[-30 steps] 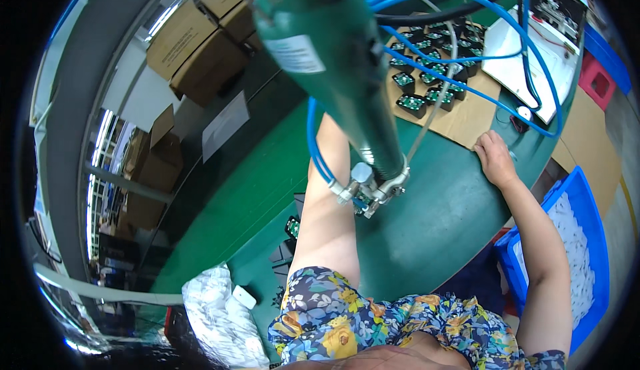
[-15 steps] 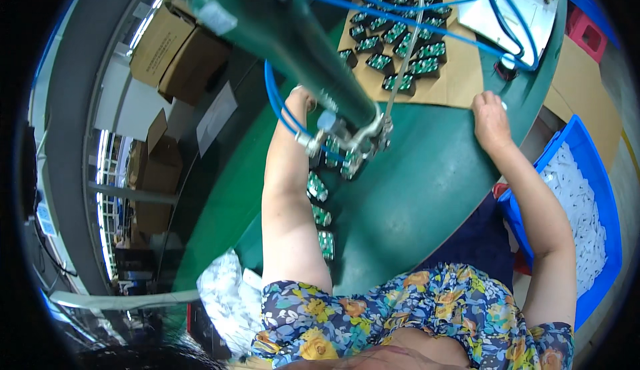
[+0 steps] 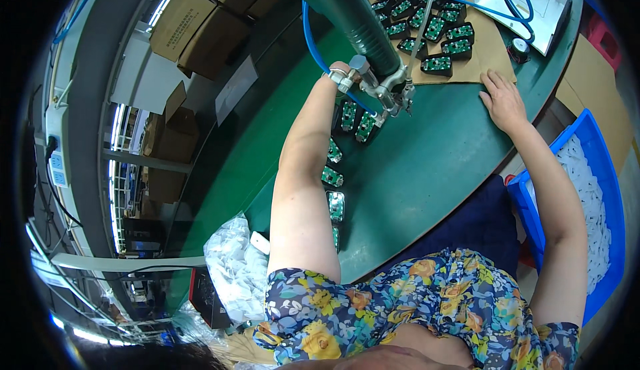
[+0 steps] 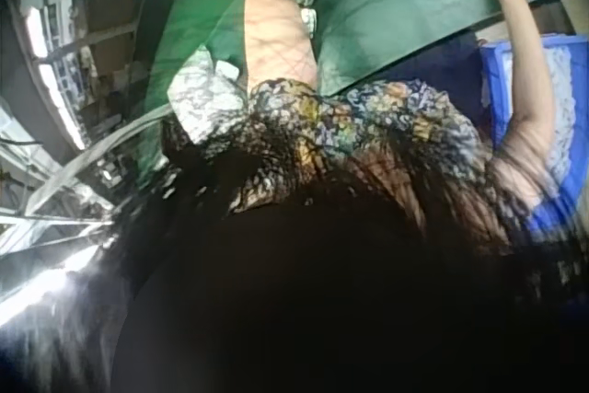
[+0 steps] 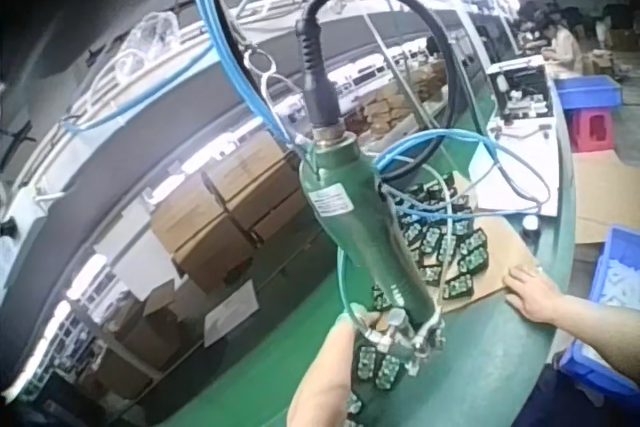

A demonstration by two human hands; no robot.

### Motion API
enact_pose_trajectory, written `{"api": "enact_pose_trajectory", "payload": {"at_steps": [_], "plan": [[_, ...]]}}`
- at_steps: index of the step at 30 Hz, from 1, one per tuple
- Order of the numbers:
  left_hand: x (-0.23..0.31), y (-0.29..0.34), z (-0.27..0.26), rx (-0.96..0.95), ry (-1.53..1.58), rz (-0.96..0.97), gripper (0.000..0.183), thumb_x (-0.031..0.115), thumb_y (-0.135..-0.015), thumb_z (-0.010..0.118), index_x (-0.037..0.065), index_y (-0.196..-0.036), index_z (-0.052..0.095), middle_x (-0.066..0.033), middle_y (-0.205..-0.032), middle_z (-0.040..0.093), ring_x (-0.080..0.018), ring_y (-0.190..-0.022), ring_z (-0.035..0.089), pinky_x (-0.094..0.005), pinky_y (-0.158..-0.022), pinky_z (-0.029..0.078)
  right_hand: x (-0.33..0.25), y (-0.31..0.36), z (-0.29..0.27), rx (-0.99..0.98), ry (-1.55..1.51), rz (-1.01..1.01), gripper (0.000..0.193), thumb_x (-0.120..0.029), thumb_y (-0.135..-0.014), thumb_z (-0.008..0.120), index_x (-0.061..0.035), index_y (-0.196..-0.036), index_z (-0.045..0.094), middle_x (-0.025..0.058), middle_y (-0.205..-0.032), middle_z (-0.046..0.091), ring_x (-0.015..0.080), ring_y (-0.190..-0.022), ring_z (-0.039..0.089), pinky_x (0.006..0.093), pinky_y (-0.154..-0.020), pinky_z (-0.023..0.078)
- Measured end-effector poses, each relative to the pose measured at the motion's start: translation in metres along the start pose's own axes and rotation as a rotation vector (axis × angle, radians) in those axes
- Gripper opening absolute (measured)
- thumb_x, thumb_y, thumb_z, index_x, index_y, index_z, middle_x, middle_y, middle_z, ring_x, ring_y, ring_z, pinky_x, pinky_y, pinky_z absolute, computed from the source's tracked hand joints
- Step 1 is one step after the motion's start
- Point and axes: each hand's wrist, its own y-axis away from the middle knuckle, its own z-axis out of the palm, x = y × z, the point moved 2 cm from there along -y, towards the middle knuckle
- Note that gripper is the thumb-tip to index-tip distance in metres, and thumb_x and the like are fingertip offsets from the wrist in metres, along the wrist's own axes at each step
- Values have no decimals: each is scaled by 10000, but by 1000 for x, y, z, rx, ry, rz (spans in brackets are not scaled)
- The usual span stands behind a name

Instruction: The person assembles small electronic devices by inserting white plastic components into black circuit board housings. They use a pneumatic tool to secure the parts and place the finished units on a cardboard sheet. The person also moves a blue bin of components and adjusts the cardboard sheet on the workbench.

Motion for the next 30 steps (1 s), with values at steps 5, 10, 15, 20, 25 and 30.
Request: {"api": "enact_pose_trajectory", "payload": {"at_steps": [5, 10, 15, 20, 25, 30], "plan": [[-48, -50, 26, -92, 114, -55, 463, 411, -666, 698, -24, -814, 642, -170, -796, 619, -221, -699, 601, -347, -623, 492, -7, -2, 1, 5, -38, -65, 394, -225, -844, 507, -56, -1198, 463, 127, -1281, 426, 278, -1205, 371, 370, -996, 301], [-27, -44, 29, -122, 67, -15, 428, 384, -684, 674, -17, -831, 642, -172, -832, 615, -237, -742, 597, -350, -653, 488, 7, 8, -1, -2, -41, -34, 394, -208, -836, 523, -43, -1190, 470, 142, -1274, 430, 289, -1202, 373, 370, -999, 301], [-16, -22, 25, -141, 23, 50, 395, 358, -702, 650, -10, -847, 642, -174, -868, 612, -252, -785, 593, -352, -683, 484, 11, 17, -8, -33, -85, -28, 406, -175, -833, 534, -42, -1210, 458, 151, -1291, 408, 300, -1216, 357, 368, -1005, 305], [-11, -16, 28, -168, -10, 89, 364, 331, -720, 626, -2, -863, 642, -177, -903, 609, -267, -828, 589, -354, -714, 480, 18, 20, -8, -17, -154, -55, 397, -172, -825, 542, -35, -1191, 471, 158, -1276, 421, 303, -1213, 360, 371, -996, 315], [-13, -16, 31, -181, -8, 115, 334, 305, -738, 603, 5, -880, 643, -179, -939, 605, -283, -871, 585, -357, -744, 476, 25, 19, -6, 4, -179, -78, 386, -169, -824, 543, -30, -1178, 475, 159, -1268, 425, 312, -1211, 360, 373, -990, 319], [-22, -22, 7, -47, 35, 98, 308, 279, -756, 579, 13, -896, 643, -181, -975, 602, -298, -914, 581, -359, -774, 472, 22, 21, 1, 74, -198, -118, 385, -165, -838, 527, -32, -1194, 462, 157, -1284, 403, 311, -1221, 348, 369, -997, 306]]}}
